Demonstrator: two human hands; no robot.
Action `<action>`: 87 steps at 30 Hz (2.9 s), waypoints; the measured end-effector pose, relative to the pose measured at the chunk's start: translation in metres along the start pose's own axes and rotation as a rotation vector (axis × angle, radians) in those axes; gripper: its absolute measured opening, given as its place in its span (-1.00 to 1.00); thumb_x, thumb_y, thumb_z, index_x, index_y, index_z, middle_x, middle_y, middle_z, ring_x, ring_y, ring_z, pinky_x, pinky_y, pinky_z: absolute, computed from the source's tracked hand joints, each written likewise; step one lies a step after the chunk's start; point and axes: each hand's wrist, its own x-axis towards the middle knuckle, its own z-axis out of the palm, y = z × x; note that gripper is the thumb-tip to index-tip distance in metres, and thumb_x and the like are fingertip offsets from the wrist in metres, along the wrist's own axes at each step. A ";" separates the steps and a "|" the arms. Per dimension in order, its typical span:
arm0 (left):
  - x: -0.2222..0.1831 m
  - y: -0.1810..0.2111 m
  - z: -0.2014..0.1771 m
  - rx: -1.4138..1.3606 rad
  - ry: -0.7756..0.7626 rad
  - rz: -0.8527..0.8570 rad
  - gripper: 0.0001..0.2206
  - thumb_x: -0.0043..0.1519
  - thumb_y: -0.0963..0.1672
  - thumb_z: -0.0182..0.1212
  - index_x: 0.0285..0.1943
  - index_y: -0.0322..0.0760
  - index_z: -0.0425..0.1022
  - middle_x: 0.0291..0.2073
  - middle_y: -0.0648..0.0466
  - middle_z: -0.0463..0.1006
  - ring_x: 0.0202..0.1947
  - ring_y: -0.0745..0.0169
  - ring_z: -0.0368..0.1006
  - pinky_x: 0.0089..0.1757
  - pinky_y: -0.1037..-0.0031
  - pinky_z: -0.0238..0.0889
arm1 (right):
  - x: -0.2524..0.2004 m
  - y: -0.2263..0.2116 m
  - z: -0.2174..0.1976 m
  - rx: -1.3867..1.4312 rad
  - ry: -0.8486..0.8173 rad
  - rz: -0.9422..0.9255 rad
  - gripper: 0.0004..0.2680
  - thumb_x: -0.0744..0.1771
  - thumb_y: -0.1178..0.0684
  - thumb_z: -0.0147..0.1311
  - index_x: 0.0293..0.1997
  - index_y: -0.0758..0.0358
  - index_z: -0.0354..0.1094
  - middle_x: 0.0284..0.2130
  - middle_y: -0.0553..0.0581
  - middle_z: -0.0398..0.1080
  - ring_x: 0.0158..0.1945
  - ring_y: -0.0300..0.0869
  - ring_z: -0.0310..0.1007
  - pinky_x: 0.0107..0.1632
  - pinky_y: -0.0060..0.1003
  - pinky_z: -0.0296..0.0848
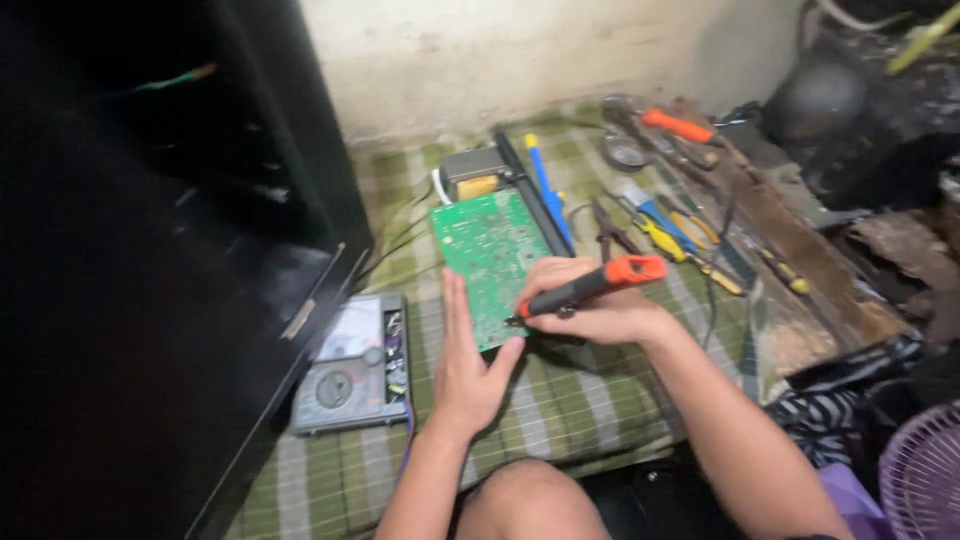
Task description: Soldering components on a circuit board and using a utility knife for board modification
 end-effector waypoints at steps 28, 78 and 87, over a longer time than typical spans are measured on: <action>-0.002 0.005 -0.006 0.009 -0.050 -0.048 -0.10 0.27 -0.04 0.21 0.63 -0.38 -0.39 0.59 -0.35 -0.44 0.57 -0.35 -0.36 0.40 -0.03 -0.33 | -0.001 0.001 0.004 0.024 -0.014 0.030 -0.97 0.28 0.15 0.20 -0.33 0.23 0.52 -0.45 0.17 0.55 -0.22 0.04 0.57 -0.07 -0.04 0.50; 0.001 -0.004 -0.003 0.008 -0.062 -0.039 -0.09 0.26 -0.10 0.27 0.64 -0.29 -0.39 0.59 -0.29 -0.49 0.57 -0.33 -0.38 0.41 0.00 -0.32 | 0.006 -0.015 0.022 -0.113 0.073 0.608 -0.86 0.23 -0.04 0.20 -0.21 0.00 0.58 -0.32 0.25 0.56 -0.19 0.08 0.58 -0.09 -0.09 0.50; 0.019 -0.004 0.001 -0.027 -0.087 -0.071 -0.10 0.26 -0.15 0.27 0.64 -0.30 -0.40 0.57 -0.34 -0.52 0.55 -0.38 -0.38 0.39 -0.05 -0.30 | -0.014 -0.002 0.057 -0.258 0.467 0.486 -0.92 0.26 -0.02 0.17 -0.25 -0.15 0.56 -0.33 0.05 0.57 -0.13 -0.09 0.60 0.03 -0.28 0.50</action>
